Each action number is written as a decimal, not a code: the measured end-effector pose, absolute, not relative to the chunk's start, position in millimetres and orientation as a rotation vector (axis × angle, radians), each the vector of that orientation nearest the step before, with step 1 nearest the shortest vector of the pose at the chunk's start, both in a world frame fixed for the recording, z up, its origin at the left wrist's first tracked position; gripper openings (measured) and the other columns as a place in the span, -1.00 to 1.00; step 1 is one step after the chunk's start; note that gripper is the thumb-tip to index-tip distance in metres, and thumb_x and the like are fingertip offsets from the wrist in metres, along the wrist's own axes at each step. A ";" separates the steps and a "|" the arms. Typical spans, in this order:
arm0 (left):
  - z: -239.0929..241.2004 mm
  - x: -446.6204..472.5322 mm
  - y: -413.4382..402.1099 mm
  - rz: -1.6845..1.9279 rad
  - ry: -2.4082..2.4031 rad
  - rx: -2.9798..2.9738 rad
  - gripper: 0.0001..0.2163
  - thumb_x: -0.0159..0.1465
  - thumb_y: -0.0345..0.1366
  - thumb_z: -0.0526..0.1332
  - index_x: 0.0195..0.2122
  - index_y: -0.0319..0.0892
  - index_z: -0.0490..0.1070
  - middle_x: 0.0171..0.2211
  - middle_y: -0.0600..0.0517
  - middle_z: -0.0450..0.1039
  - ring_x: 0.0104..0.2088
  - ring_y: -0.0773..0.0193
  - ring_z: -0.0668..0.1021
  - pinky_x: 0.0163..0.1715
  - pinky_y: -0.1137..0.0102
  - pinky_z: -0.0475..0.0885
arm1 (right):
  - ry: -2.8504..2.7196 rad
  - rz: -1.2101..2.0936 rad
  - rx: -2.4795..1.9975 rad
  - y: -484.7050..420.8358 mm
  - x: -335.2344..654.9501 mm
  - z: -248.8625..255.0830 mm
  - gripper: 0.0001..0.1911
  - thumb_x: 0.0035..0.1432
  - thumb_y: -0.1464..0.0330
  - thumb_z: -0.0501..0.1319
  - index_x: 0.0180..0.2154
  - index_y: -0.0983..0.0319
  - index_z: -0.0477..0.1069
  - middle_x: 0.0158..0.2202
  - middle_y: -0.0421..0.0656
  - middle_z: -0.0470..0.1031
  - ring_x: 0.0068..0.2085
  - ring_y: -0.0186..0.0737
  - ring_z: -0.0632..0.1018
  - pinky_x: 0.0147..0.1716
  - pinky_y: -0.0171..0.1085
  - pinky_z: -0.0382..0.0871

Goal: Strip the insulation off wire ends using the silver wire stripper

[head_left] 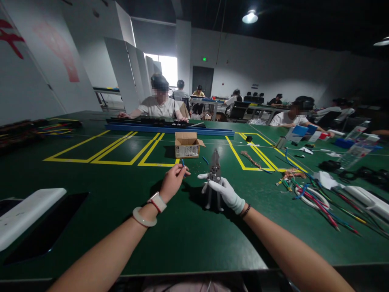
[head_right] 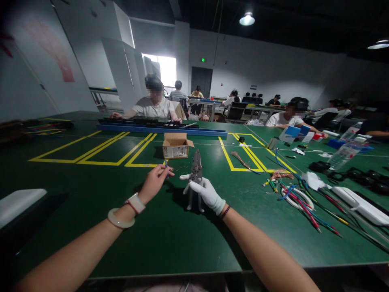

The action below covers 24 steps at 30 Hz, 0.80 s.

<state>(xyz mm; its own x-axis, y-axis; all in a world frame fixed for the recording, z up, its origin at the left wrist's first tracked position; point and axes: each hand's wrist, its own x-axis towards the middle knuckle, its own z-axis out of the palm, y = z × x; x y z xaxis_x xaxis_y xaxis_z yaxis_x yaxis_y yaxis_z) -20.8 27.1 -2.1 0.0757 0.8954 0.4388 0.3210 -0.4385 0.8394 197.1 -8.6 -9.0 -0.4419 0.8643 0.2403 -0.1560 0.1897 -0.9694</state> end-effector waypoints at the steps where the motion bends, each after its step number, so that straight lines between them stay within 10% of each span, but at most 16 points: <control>1: 0.0 -20.5 24.8 1.328 1.317 2.043 -0.81 0.34 -0.20 0.09 -0.27 -0.19 0.39 -0.36 -0.06 0.57 -0.31 0.15 0.60 -0.29 0.34 0.41 | -1.588 1.349 -0.695 -10.7 196.1 -7.5 -0.52 0.19 0.15 0.18 0.07 0.27 0.37 -0.35 -0.11 0.52 -0.34 -0.24 0.52 -0.33 -0.26 0.39; 10: 7.5 -8.6 9.2 0.459 1.355 3.268 -0.81 0.29 -0.51 0.04 -0.15 -0.32 0.41 -0.36 -0.12 0.53 -0.37 0.11 0.51 -0.37 0.25 0.29 | -1.740 1.199 -0.554 -33.6 174.1 0.6 -0.55 0.13 0.26 0.27 0.06 0.18 0.33 -0.27 -0.18 0.41 -0.31 -0.30 0.43 -0.25 -0.25 0.33; 24: 2.2 -7.9 7.2 0.486 1.310 3.232 -0.80 0.29 -0.50 0.02 -0.16 -0.31 0.40 -0.37 -0.11 0.52 -0.38 0.10 0.51 -0.38 0.24 0.31 | -1.764 1.281 -0.576 -32.7 175.4 -0.8 -0.55 0.16 0.23 0.24 0.07 0.21 0.32 -0.30 -0.19 0.38 -0.34 -0.33 0.36 -0.31 -0.29 0.28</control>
